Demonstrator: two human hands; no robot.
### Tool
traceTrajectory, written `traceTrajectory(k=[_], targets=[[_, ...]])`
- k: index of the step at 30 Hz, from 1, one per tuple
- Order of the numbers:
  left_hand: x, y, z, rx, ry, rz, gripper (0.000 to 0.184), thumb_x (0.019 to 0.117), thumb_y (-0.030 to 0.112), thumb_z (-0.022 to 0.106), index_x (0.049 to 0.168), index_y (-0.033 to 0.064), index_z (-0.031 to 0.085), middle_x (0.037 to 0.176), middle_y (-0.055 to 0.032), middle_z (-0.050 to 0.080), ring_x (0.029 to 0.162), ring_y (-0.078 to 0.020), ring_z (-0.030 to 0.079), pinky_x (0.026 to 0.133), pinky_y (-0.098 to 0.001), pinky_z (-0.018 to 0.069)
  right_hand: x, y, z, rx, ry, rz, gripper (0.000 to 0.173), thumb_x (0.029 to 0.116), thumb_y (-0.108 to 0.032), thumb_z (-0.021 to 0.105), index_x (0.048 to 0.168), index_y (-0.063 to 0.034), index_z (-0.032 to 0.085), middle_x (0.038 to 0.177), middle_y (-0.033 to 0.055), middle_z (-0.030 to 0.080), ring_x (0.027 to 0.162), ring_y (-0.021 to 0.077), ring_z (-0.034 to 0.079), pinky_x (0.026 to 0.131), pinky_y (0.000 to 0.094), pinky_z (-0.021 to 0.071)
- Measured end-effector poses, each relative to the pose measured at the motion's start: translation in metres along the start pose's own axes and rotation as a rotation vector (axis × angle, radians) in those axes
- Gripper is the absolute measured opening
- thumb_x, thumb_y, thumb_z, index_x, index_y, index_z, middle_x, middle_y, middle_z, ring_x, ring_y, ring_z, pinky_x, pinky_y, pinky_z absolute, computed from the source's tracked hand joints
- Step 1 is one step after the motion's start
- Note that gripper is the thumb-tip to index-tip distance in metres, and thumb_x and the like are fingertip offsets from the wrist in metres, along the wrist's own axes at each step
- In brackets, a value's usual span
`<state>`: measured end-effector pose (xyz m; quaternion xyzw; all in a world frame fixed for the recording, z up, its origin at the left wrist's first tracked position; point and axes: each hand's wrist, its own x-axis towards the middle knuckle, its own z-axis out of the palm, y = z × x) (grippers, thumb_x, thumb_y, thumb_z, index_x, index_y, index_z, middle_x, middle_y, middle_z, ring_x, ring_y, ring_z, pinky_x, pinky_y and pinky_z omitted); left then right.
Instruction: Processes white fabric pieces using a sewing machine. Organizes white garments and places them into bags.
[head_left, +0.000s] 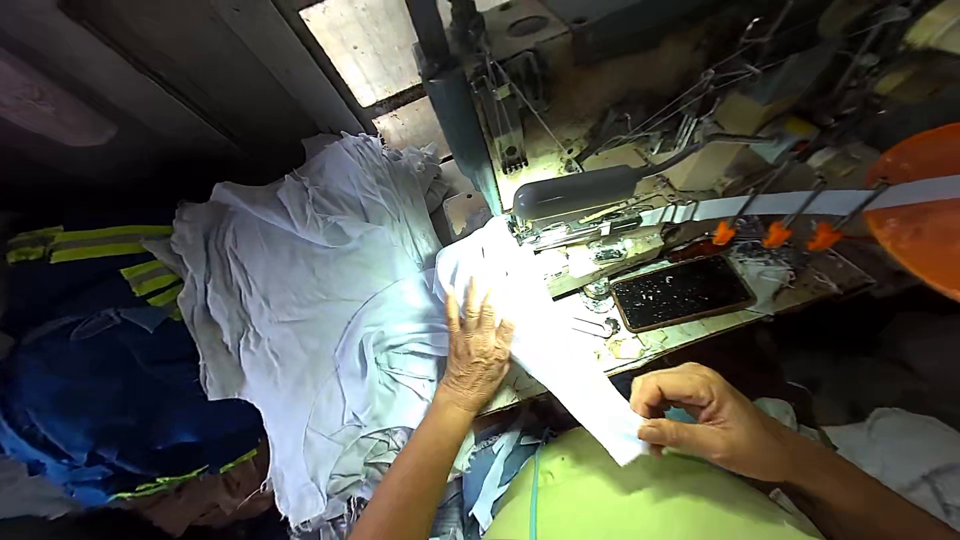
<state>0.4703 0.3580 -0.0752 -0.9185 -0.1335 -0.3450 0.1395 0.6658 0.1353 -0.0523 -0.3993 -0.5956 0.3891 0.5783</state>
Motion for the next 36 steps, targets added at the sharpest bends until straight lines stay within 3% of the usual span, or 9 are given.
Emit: traceTrajectory(k=[2, 4, 6, 10, 14, 21, 26, 31, 36], targets=[[0.004, -0.006, -0.003, 0.044, 0.083, -0.043, 0.017, 0.0987, 0.009, 0.049, 0.093, 0.0062, 0.065, 0.127, -0.0239, 0.065, 0.137, -0.0438, 0.048, 0.117, -0.0594, 0.0258, -0.005, 0.0, -0.006, -0.027, 0.027, -0.017, 0.018, 0.1016, -0.022, 0.064, 0.093, -0.0059, 0.065, 0.081, -0.0025, 0.066, 0.073, -0.0033, 0.064, 0.068, 0.0119, 0.0555], [0.014, -0.008, -0.015, 0.065, 0.159, -0.025, 0.023, 0.0962, 0.004, 0.051, 0.08, 0.005, 0.067, 0.105, -0.0203, 0.071, 0.116, -0.0377, 0.062, 0.102, -0.0453, 0.0442, -0.008, 0.009, -0.009, -0.037, 0.057, -0.001, 0.017, 0.1006, -0.022, 0.065, 0.094, -0.0064, 0.066, 0.082, -0.003, 0.067, 0.075, -0.0032, 0.065, 0.07, 0.0127, 0.0559], [0.025, -0.01, -0.027, 0.078, 0.147, -0.008, 0.025, 0.0959, 0.005, 0.053, 0.077, 0.0047, 0.068, 0.094, -0.017, 0.072, 0.101, -0.0343, 0.066, 0.083, -0.0406, 0.05, -0.007, 0.02, -0.008, -0.009, 0.06, 0.028, 0.015, 0.1001, -0.019, 0.065, 0.095, -0.0053, 0.068, 0.085, -0.0023, 0.069, 0.077, -0.0024, 0.066, 0.072, 0.0137, 0.0565], [0.046, -0.02, -0.032, -0.012, 0.024, -0.007, 0.016, 0.0909, 0.0, 0.058, 0.086, 0.0007, 0.073, 0.109, -0.0188, 0.073, 0.11, -0.0355, 0.066, 0.085, -0.0453, 0.0507, 0.006, 0.039, 0.002, 0.023, 0.094, 0.074, 0.012, 0.0989, -0.015, 0.066, 0.095, -0.0043, 0.069, 0.085, -0.0024, 0.07, 0.074, -0.0019, 0.066, 0.067, 0.0135, 0.0559], [0.072, -0.033, -0.026, -0.215, -0.19, -0.187, 0.031, 0.0913, -0.003, 0.057, 0.118, -0.0018, 0.071, 0.124, -0.0186, 0.069, 0.113, -0.0355, 0.067, 0.094, -0.0485, 0.0536, 0.027, 0.046, 0.003, -0.136, 0.124, 0.047, 0.019, 0.0991, -0.016, 0.065, 0.093, 0.0014, 0.071, 0.084, 0.0029, 0.069, 0.074, -0.001, 0.064, 0.068, 0.0128, 0.054], [0.098, -0.065, -0.011, -0.142, -0.271, -0.227, 0.033, 0.0865, -0.011, 0.062, 0.117, -0.0032, 0.072, 0.125, -0.025, 0.067, 0.116, -0.0466, 0.063, 0.093, -0.0635, 0.0505, 0.072, 0.065, 0.005, -0.042, 0.19, 0.075, 0.015, 0.0985, -0.008, 0.062, 0.096, 0.0052, 0.068, 0.088, 0.0037, 0.067, 0.071, 0.0014, 0.063, 0.066, 0.0174, 0.0557], [0.083, -0.046, -0.02, -0.269, -0.031, -0.192, 0.027, 0.0833, 0.001, 0.062, 0.107, -0.0029, 0.074, 0.124, -0.0194, 0.069, 0.116, -0.0354, 0.064, 0.098, -0.0463, 0.0509, 0.084, 0.064, 0.006, -0.063, 0.177, 0.03, 0.013, 0.0981, -0.007, 0.062, 0.096, 0.0051, 0.066, 0.087, 0.0039, 0.066, 0.071, 0.0, 0.062, 0.067, 0.0158, 0.0544], [0.07, -0.026, -0.028, -0.282, -0.126, 0.032, 0.017, 0.0817, 0.002, 0.06, 0.085, 0.0014, 0.076, 0.104, -0.0162, 0.075, 0.109, -0.0353, 0.067, 0.093, -0.0471, 0.051, 0.088, 0.064, 0.005, -0.013, 0.172, -0.023, 0.012, 0.0989, -0.007, 0.062, 0.097, 0.003, 0.068, 0.091, 0.0013, 0.067, 0.075, 0.0011, 0.065, 0.068, 0.0182, 0.0578], [0.079, -0.028, -0.019, -0.24, -0.15, -0.062, 0.026, 0.086, -0.001, 0.059, 0.107, -0.0058, 0.072, 0.112, -0.0214, 0.072, 0.103, -0.0373, 0.068, 0.088, -0.0494, 0.0518, 0.107, 0.056, 0.0, -0.037, 0.223, 0.012, 0.011, 0.0979, -0.008, 0.064, 0.097, 0.0009, 0.07, 0.085, -0.0022, 0.07, 0.072, 0.0008, 0.066, 0.067, 0.0182, 0.0574]])
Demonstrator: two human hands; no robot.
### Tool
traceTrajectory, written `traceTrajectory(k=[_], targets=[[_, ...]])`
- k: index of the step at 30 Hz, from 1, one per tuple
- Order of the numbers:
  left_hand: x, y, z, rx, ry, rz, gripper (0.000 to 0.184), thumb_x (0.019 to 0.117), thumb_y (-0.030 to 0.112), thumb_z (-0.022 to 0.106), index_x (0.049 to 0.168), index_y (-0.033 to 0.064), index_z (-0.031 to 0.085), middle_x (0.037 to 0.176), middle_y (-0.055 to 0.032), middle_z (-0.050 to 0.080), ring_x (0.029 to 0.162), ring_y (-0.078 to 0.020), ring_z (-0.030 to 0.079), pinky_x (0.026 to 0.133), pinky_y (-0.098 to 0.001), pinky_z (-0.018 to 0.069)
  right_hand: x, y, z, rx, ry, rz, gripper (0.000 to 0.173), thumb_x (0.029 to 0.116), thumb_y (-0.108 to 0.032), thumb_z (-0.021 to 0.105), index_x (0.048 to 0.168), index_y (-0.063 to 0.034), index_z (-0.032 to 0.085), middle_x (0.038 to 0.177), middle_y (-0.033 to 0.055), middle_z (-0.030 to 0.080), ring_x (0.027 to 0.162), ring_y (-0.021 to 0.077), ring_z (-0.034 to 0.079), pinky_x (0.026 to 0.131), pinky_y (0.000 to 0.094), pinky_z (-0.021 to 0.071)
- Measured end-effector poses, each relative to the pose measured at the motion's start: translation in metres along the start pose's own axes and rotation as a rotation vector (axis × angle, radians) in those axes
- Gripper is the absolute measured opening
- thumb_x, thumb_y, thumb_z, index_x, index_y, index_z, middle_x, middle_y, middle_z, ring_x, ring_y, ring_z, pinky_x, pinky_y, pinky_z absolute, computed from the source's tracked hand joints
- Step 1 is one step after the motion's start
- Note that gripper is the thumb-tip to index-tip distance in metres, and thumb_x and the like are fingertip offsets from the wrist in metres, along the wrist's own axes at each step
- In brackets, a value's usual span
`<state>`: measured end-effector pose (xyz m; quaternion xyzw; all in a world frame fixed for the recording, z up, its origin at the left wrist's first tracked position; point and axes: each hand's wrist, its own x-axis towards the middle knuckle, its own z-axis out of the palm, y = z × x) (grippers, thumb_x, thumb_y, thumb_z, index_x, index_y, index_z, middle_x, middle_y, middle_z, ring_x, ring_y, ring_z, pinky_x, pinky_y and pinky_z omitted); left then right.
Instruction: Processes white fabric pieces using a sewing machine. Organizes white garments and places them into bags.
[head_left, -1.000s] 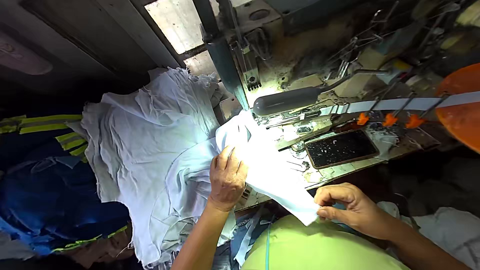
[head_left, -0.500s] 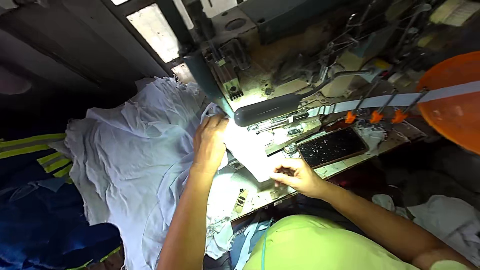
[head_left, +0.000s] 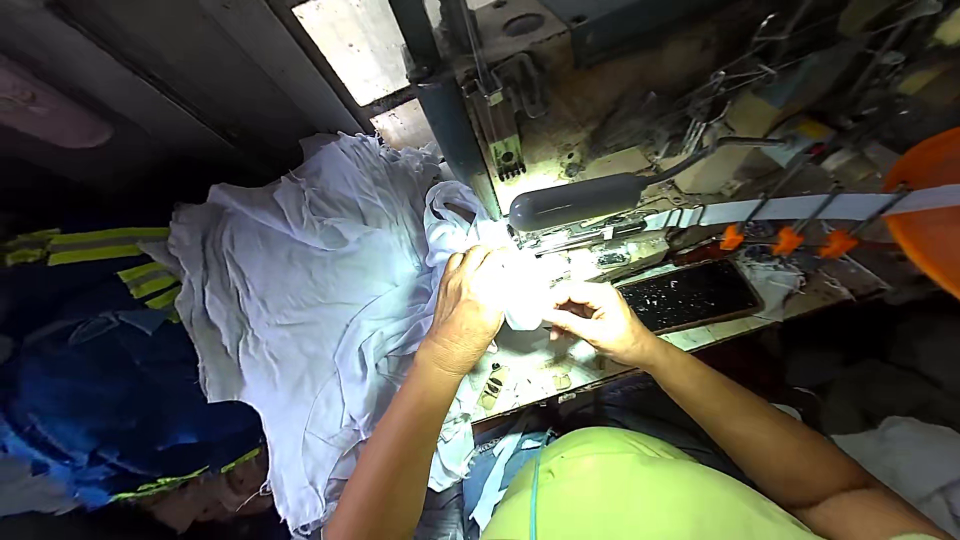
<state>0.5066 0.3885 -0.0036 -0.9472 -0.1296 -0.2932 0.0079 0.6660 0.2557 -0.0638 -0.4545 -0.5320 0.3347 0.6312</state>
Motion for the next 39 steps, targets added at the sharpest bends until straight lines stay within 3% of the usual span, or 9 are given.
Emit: traceTrajectory(k=[5, 9, 13, 18, 22, 27, 32, 36, 39], targets=[[-0.005, 0.015, -0.013, 0.015, -0.012, 0.087, 0.013, 0.0826, 0.004, 0.06, 0.082, 0.0014, 0.072, 0.093, -0.0168, 0.071, 0.094, -0.0352, 0.067, 0.082, -0.0493, 0.052, 0.017, -0.01, 0.002, -0.015, 0.035, -0.005, 0.007, 0.0957, -0.006, 0.066, 0.097, 0.0007, 0.066, 0.079, -0.0016, 0.068, 0.066, 0.0014, 0.064, 0.064, 0.0178, 0.0562], [-0.004, 0.009, -0.048, -0.093, -0.036, -0.068, 0.041, 0.0825, 0.033, 0.065, 0.105, 0.0005, 0.074, 0.111, -0.018, 0.072, 0.11, -0.0339, 0.066, 0.092, -0.0539, 0.0511, 0.027, -0.015, -0.001, -0.072, 0.005, 0.067, 0.009, 0.0968, -0.007, 0.064, 0.097, 0.0011, 0.067, 0.071, -0.0026, 0.065, 0.061, 0.0002, 0.06, 0.061, 0.0164, 0.0525], [0.008, -0.052, -0.05, -0.133, -0.169, -0.476, 0.042, 0.1, 0.013, 0.06, 0.136, -0.008, 0.054, 0.137, -0.0308, 0.056, 0.12, -0.0471, 0.06, 0.098, -0.0661, 0.0465, 0.034, -0.019, -0.001, -0.093, -0.016, 0.098, 0.008, 0.0973, -0.005, 0.063, 0.094, 0.0014, 0.066, 0.063, -0.002, 0.061, 0.053, 0.0015, 0.057, 0.056, 0.0171, 0.0507], [-0.024, -0.059, -0.024, -0.604, 0.049, -0.75, 0.008, 0.0965, -0.001, 0.062, 0.104, -0.0014, 0.061, 0.085, 0.0001, 0.063, 0.072, -0.0004, 0.06, 0.07, -0.0202, 0.0531, 0.035, -0.016, 0.0, -0.046, 0.0, 0.073, 0.005, 0.0947, -0.002, 0.063, 0.09, -0.0005, 0.064, 0.06, -0.0022, 0.06, 0.051, 0.0021, 0.056, 0.053, 0.0177, 0.0497], [-0.051, -0.019, -0.052, -0.717, 0.229, -0.522, 0.017, 0.0879, -0.001, 0.063, 0.099, 0.0116, 0.062, 0.086, 0.0145, 0.067, 0.079, 0.0041, 0.066, 0.074, -0.0177, 0.0581, 0.018, -0.031, 0.005, -0.104, -0.132, 0.097, 0.013, 0.095, -0.013, 0.07, 0.092, -0.0014, 0.065, 0.07, -0.003, 0.063, 0.059, 0.0003, 0.059, 0.057, 0.0167, 0.0513], [-0.066, 0.028, -0.072, -0.372, 0.148, -0.188, 0.017, 0.0914, 0.029, 0.067, 0.093, 0.0125, 0.067, 0.104, -0.0011, 0.069, 0.108, -0.0075, 0.063, 0.093, -0.0258, 0.0512, -0.006, -0.041, 0.006, -0.062, -0.412, -0.164, 0.02, 0.0972, -0.016, 0.07, 0.092, 0.0027, 0.068, 0.08, -0.0007, 0.065, 0.074, -0.005, 0.059, 0.069, 0.0105, 0.0494], [-0.069, 0.051, -0.036, -0.263, -0.055, 0.055, 0.074, 0.0873, 0.068, 0.064, 0.13, 0.0075, 0.062, 0.119, -0.0134, 0.069, 0.115, -0.028, 0.062, 0.108, -0.0514, 0.0408, -0.016, -0.041, -0.002, -0.014, -0.465, -0.23, 0.022, 0.0995, -0.015, 0.066, 0.088, 0.0038, 0.066, 0.081, 0.0034, 0.065, 0.075, -0.0029, 0.059, 0.069, 0.0114, 0.0485], [-0.078, 0.045, 0.022, 0.173, 0.157, 0.034, 0.034, 0.0862, 0.043, 0.064, 0.098, 0.012, 0.067, 0.099, -0.0168, 0.069, 0.107, -0.0409, 0.064, 0.106, -0.0645, 0.0363, -0.023, -0.034, -0.019, 0.053, -0.329, -0.298, 0.016, 0.0986, -0.019, 0.069, 0.091, -0.0054, 0.068, 0.097, 0.0008, 0.066, 0.091, -0.0031, 0.06, 0.077, 0.0119, 0.0494], [-0.064, 0.03, 0.039, 0.157, 0.224, -0.057, 0.016, 0.0887, 0.006, 0.062, 0.097, 0.0033, 0.076, 0.117, -0.0249, 0.07, 0.126, -0.0496, 0.058, 0.108, -0.071, 0.0343, -0.029, -0.023, -0.027, 0.073, -0.293, -0.284, 0.015, 0.0976, -0.022, 0.07, 0.091, -0.0091, 0.069, 0.098, -0.0031, 0.062, 0.091, -0.0057, 0.056, 0.077, 0.0104, 0.0463]])
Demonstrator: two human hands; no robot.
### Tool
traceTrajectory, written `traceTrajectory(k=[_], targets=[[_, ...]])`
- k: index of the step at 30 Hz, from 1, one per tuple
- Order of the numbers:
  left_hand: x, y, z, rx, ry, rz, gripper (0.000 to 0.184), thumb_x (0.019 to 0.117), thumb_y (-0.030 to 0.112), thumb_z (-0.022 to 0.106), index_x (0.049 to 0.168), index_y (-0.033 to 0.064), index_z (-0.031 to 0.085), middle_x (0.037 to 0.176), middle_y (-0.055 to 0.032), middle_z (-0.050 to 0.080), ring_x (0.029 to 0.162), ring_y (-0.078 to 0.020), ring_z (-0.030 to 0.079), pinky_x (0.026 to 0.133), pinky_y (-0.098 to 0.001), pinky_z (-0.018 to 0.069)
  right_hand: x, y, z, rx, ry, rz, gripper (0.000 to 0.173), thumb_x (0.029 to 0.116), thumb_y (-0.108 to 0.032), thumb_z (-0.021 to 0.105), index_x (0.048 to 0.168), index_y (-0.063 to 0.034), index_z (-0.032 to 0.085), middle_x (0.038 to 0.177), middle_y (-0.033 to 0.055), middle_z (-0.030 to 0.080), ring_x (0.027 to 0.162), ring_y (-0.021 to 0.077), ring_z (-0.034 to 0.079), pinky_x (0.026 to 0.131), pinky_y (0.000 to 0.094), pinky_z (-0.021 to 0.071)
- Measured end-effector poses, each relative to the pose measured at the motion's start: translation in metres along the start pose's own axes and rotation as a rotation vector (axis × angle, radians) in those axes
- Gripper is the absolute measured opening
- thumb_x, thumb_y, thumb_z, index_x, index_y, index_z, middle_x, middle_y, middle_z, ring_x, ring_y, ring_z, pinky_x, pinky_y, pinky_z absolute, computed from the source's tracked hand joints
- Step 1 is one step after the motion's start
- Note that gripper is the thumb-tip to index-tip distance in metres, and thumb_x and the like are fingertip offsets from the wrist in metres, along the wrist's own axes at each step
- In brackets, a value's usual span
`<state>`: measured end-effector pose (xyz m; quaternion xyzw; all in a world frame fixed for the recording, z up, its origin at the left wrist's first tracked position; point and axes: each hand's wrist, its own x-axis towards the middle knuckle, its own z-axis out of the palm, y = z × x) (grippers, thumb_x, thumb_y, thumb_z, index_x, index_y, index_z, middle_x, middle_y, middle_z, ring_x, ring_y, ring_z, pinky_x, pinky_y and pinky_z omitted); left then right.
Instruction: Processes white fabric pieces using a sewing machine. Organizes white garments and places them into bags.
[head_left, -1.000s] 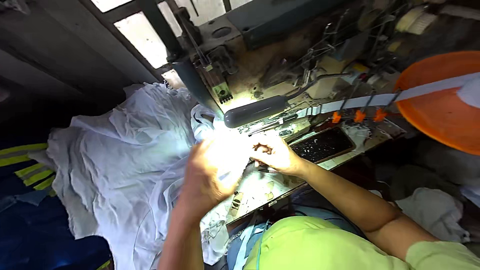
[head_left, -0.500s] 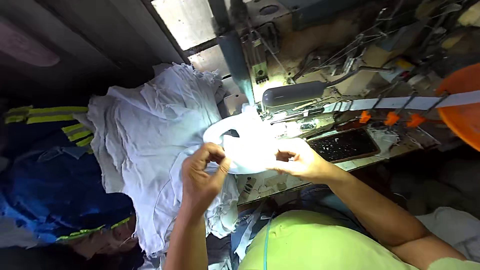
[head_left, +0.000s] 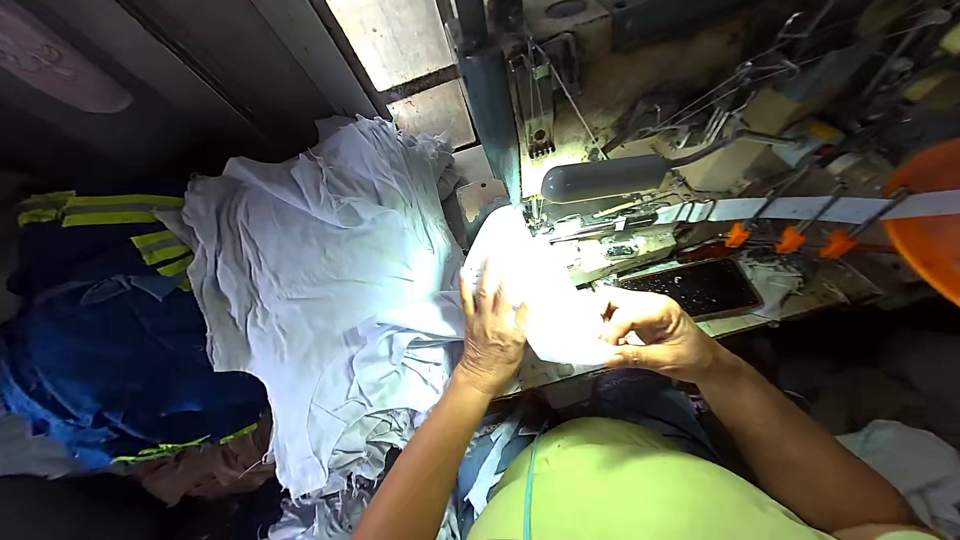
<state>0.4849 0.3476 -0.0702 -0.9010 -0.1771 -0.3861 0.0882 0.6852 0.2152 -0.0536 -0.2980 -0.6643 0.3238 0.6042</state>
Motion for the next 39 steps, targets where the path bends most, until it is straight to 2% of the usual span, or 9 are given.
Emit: traceTrajectory(k=[3, 8, 15, 19, 22, 24, 30, 34, 39], targets=[[0.02, -0.015, -0.019, 0.011, 0.075, 0.024, 0.02, 0.0907, 0.003, 0.057, 0.083, 0.0017, 0.075, 0.106, -0.0176, 0.075, 0.106, -0.0359, 0.069, 0.087, -0.0471, 0.0539, -0.01, 0.005, -0.003, -0.002, 0.017, 0.016, 0.015, 0.0974, -0.021, 0.071, 0.09, -0.007, 0.069, 0.095, -0.0024, 0.064, 0.086, -0.0066, 0.057, 0.075, 0.0091, 0.0477], [0.044, -0.023, -0.05, 0.068, -0.133, 0.207, 0.017, 0.0894, 0.002, 0.061, 0.077, 0.0024, 0.073, 0.096, -0.0157, 0.075, 0.108, -0.0385, 0.068, 0.085, -0.0506, 0.0519, -0.021, 0.012, 0.008, -0.181, 0.02, 0.129, 0.017, 0.0987, -0.014, 0.066, 0.093, 0.0024, 0.068, 0.086, 0.0035, 0.068, 0.077, -0.0038, 0.061, 0.072, 0.0109, 0.0516], [0.071, -0.034, -0.031, -0.032, -0.28, 0.004, 0.035, 0.0891, -0.002, 0.06, 0.123, -0.0038, 0.07, 0.123, -0.0233, 0.068, 0.105, -0.0414, 0.066, 0.086, -0.0536, 0.0519, 0.002, 0.022, 0.008, -0.239, 0.108, 0.166, 0.019, 0.1008, -0.014, 0.063, 0.095, 0.0034, 0.069, 0.092, 0.0058, 0.067, 0.076, 0.0001, 0.062, 0.07, 0.0149, 0.054], [0.087, -0.05, -0.024, 0.026, -0.127, 0.005, 0.037, 0.091, -0.006, 0.056, 0.123, 0.0036, 0.072, 0.133, -0.0194, 0.065, 0.118, -0.04, 0.063, 0.093, -0.0552, 0.0494, 0.022, 0.031, 0.006, -0.177, 0.178, 0.221, 0.017, 0.1003, -0.012, 0.063, 0.097, 0.0022, 0.07, 0.085, 0.0006, 0.069, 0.072, 0.0007, 0.064, 0.068, 0.0171, 0.0557], [0.087, -0.046, -0.037, 0.068, -0.255, -0.252, 0.076, 0.0799, 0.0, 0.067, 0.152, 0.0035, 0.044, 0.158, -0.0247, 0.038, 0.135, -0.0487, 0.047, 0.096, -0.0655, 0.045, 0.034, 0.03, 0.007, -0.155, 0.222, 0.224, 0.012, 0.099, -0.011, 0.064, 0.096, 0.0007, 0.069, 0.082, -0.0013, 0.069, 0.07, 0.0003, 0.064, 0.066, 0.0166, 0.0557], [0.088, -0.046, -0.055, -0.037, -0.45, -0.454, 0.1, 0.0732, 0.002, 0.08, 0.159, 0.0026, 0.028, 0.157, -0.0289, 0.035, 0.124, -0.0509, 0.055, 0.089, -0.0681, 0.0506, 0.038, 0.029, 0.007, -0.136, 0.226, 0.236, 0.009, 0.0982, -0.01, 0.065, 0.096, -0.0009, 0.067, 0.08, -0.0016, 0.068, 0.068, 0.0012, 0.063, 0.064, 0.0169, 0.0548], [0.078, -0.052, -0.057, 0.052, -0.021, -0.053, 0.028, 0.087, -0.01, 0.06, 0.114, -0.0079, 0.068, 0.109, -0.0257, 0.066, 0.101, -0.0413, 0.065, 0.087, -0.0485, 0.0541, 0.056, 0.025, 0.005, -0.218, 0.186, 0.277, 0.006, 0.0962, -0.005, 0.062, 0.097, -0.0007, 0.066, 0.075, -0.0008, 0.064, 0.062, 0.0013, 0.06, 0.059, 0.0162, 0.0521], [0.069, -0.055, -0.06, -0.06, -0.046, -0.015, 0.053, 0.0841, -0.005, 0.06, 0.137, -0.008, 0.056, 0.133, -0.0299, 0.057, 0.122, -0.0409, 0.059, 0.103, -0.0455, 0.0497, 0.056, 0.024, 0.01, -0.15, 0.224, 0.279, 0.005, 0.0973, -0.007, 0.063, 0.097, -0.0027, 0.066, 0.076, -0.0018, 0.065, 0.062, 0.002, 0.061, 0.058, 0.0166, 0.053], [0.064, -0.04, -0.099, -0.203, -0.177, 0.015, 0.052, 0.0802, 0.012, 0.061, 0.128, -0.0075, 0.06, 0.119, -0.0227, 0.065, 0.105, -0.0241, 0.065, 0.088, -0.031, 0.0536, 0.045, 0.017, 0.015, -0.124, 0.218, 0.227, 0.004, 0.097, -0.005, 0.062, 0.096, -0.0023, 0.065, 0.079, -0.0024, 0.066, 0.066, 0.0004, 0.062, 0.06, 0.0155, 0.0534]])
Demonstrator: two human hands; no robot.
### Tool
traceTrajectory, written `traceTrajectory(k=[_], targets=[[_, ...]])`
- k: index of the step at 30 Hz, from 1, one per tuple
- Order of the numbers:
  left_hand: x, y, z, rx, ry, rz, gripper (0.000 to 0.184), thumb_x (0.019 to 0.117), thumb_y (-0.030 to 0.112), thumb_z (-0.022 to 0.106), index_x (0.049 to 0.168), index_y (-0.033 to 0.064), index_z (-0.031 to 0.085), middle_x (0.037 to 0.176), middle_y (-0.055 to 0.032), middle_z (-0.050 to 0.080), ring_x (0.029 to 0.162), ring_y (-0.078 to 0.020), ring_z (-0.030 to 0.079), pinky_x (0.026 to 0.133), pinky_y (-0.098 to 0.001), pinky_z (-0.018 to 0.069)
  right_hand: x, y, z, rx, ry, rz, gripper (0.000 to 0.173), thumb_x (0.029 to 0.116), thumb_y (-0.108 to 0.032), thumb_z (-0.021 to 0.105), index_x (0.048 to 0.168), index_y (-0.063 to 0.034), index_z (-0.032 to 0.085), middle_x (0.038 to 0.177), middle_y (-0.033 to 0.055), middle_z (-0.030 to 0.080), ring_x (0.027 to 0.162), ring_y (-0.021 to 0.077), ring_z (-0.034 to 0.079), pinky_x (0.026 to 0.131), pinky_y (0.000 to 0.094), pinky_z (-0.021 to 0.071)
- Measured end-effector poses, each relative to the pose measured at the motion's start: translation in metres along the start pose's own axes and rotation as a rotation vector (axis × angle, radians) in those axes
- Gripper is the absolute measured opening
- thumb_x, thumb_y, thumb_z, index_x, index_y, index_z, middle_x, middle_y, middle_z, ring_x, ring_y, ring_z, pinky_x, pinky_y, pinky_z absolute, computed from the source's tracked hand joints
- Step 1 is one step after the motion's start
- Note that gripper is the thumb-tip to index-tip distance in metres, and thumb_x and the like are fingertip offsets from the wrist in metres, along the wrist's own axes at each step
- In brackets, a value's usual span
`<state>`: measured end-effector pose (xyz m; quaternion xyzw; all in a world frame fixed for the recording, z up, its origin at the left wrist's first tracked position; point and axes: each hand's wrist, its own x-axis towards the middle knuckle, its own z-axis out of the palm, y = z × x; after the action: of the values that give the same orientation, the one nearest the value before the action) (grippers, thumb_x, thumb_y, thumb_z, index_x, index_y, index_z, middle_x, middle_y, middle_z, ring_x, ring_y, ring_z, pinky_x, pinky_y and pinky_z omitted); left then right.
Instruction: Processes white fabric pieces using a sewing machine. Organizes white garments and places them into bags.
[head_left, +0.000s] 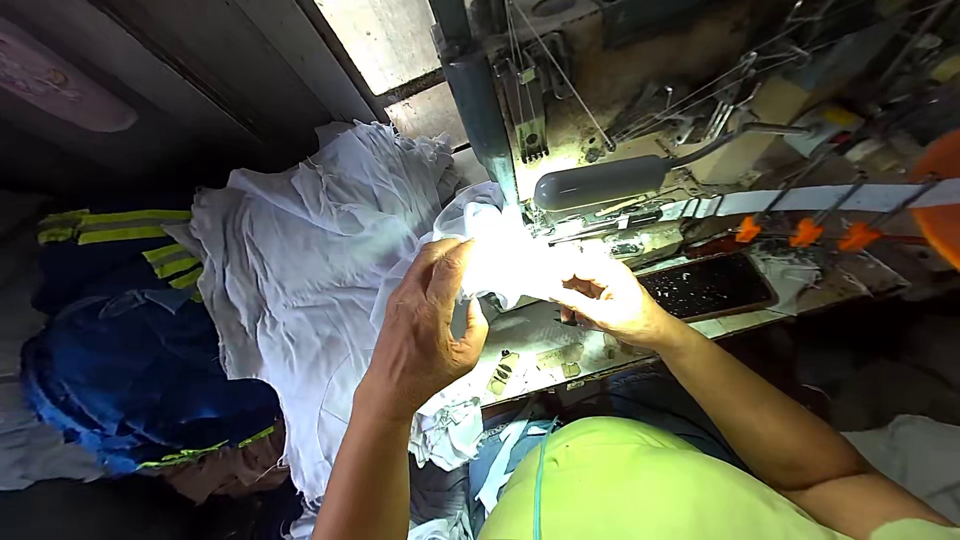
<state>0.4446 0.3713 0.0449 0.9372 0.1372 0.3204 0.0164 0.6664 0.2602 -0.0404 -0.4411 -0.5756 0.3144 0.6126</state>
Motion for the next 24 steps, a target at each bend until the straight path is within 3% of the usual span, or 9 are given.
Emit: traceTrajectory(k=[6, 8, 11, 12, 14, 15, 17, 20, 24], targets=[[0.002, -0.005, 0.002, 0.273, -0.115, 0.133, 0.028, 0.0901, 0.0, 0.056, 0.113, -0.0034, 0.072, 0.095, -0.0217, 0.064, 0.08, -0.0373, 0.065, 0.063, -0.0461, 0.0509, -0.005, -0.013, 0.0, -0.121, -0.031, -0.125, 0.006, 0.0936, -0.002, 0.062, 0.094, 0.0013, 0.067, 0.077, -0.0003, 0.066, 0.066, -0.0011, 0.062, 0.062, 0.0138, 0.0539], [0.004, -0.008, 0.0, 0.3, -0.107, 0.135, 0.02, 0.092, 0.001, 0.057, 0.1, -0.0022, 0.074, 0.098, -0.0209, 0.067, 0.089, -0.039, 0.065, 0.07, -0.0497, 0.0496, -0.004, -0.012, -0.001, -0.139, -0.037, -0.14, 0.006, 0.093, -0.002, 0.062, 0.093, 0.0014, 0.066, 0.077, 0.0004, 0.066, 0.065, -0.0005, 0.061, 0.062, 0.0144, 0.0537], [0.008, -0.006, -0.014, 0.026, -0.136, 0.122, 0.024, 0.0944, 0.017, 0.057, 0.085, 0.0022, 0.073, 0.107, -0.0149, 0.071, 0.118, -0.031, 0.061, 0.1, -0.0468, 0.0434, -0.003, -0.007, -0.002, -0.254, -0.002, -0.19, 0.008, 0.0916, -0.005, 0.063, 0.089, 0.0005, 0.069, 0.077, 0.001, 0.064, 0.066, -0.0007, 0.059, 0.062, 0.0142, 0.051], [0.008, -0.001, -0.017, -0.109, -0.151, 0.129, 0.027, 0.0964, 0.021, 0.058, 0.082, 0.004, 0.072, 0.098, -0.0099, 0.072, 0.111, -0.0216, 0.062, 0.1, -0.0377, 0.0451, -0.004, -0.006, -0.001, -0.302, 0.012, -0.237, 0.01, 0.0914, -0.007, 0.064, 0.088, 0.0006, 0.069, 0.076, 0.0019, 0.064, 0.067, -0.0001, 0.058, 0.063, 0.0146, 0.0495], [0.01, 0.008, -0.018, -0.313, -0.224, 0.127, 0.03, 0.1019, 0.024, 0.055, 0.079, 0.0071, 0.066, 0.075, 0.0021, 0.059, 0.08, -0.0013, 0.055, 0.077, -0.0162, 0.0436, -0.005, -0.008, 0.004, -0.364, 0.032, -0.342, 0.014, 0.0919, -0.008, 0.064, 0.084, 0.0017, 0.07, 0.073, 0.0037, 0.064, 0.065, 0.001, 0.057, 0.062, 0.0151, 0.0481], [0.011, 0.012, -0.014, -0.356, -0.234, 0.104, 0.032, 0.1023, 0.022, 0.053, 0.075, 0.0078, 0.06, 0.067, 0.0047, 0.051, 0.069, 0.0016, 0.049, 0.067, -0.0132, 0.0394, -0.006, -0.011, 0.006, -0.387, 0.038, -0.39, 0.015, 0.0926, -0.008, 0.064, 0.085, 0.0027, 0.071, 0.073, 0.0054, 0.065, 0.065, 0.0022, 0.058, 0.063, 0.0157, 0.0493], [0.011, 0.02, -0.004, -0.373, -0.185, 0.044, 0.034, 0.101, 0.02, 0.053, 0.069, 0.0086, 0.054, 0.061, 0.0058, 0.043, 0.06, 0.0017, 0.043, 0.06, -0.0138, 0.0347, -0.009, -0.02, 0.009, -0.384, 0.038, -0.454, 0.018, 0.0964, -0.009, 0.063, 0.089, 0.0044, 0.072, 0.078, 0.0081, 0.067, 0.068, 0.0033, 0.06, 0.065, 0.0155, 0.0504], [0.007, 0.031, 0.012, -0.416, -0.051, 0.031, 0.035, 0.1031, 0.024, 0.053, 0.072, 0.0075, 0.057, 0.066, 0.0029, 0.049, 0.069, -0.0006, 0.049, 0.071, -0.0166, 0.0397, -0.013, -0.031, 0.011, -0.33, 0.058, -0.49, 0.019, 0.0996, -0.01, 0.061, 0.092, 0.0038, 0.071, 0.078, 0.0074, 0.065, 0.071, 0.0033, 0.059, 0.068, 0.0149, 0.0501], [-0.001, 0.035, 0.034, -0.478, -0.054, 0.115, 0.03, 0.103, 0.037, 0.058, 0.099, 0.0077, 0.064, 0.094, -0.0026, 0.068, 0.096, -0.0051, 0.062, 0.089, -0.0223, 0.0472, -0.018, -0.029, 0.001, -0.362, 0.057, -0.489, 0.024, 0.1017, -0.014, 0.061, 0.087, 0.0025, 0.071, 0.074, 0.006, 0.064, 0.07, 0.0023, 0.059, 0.067, 0.0141, 0.0483]])
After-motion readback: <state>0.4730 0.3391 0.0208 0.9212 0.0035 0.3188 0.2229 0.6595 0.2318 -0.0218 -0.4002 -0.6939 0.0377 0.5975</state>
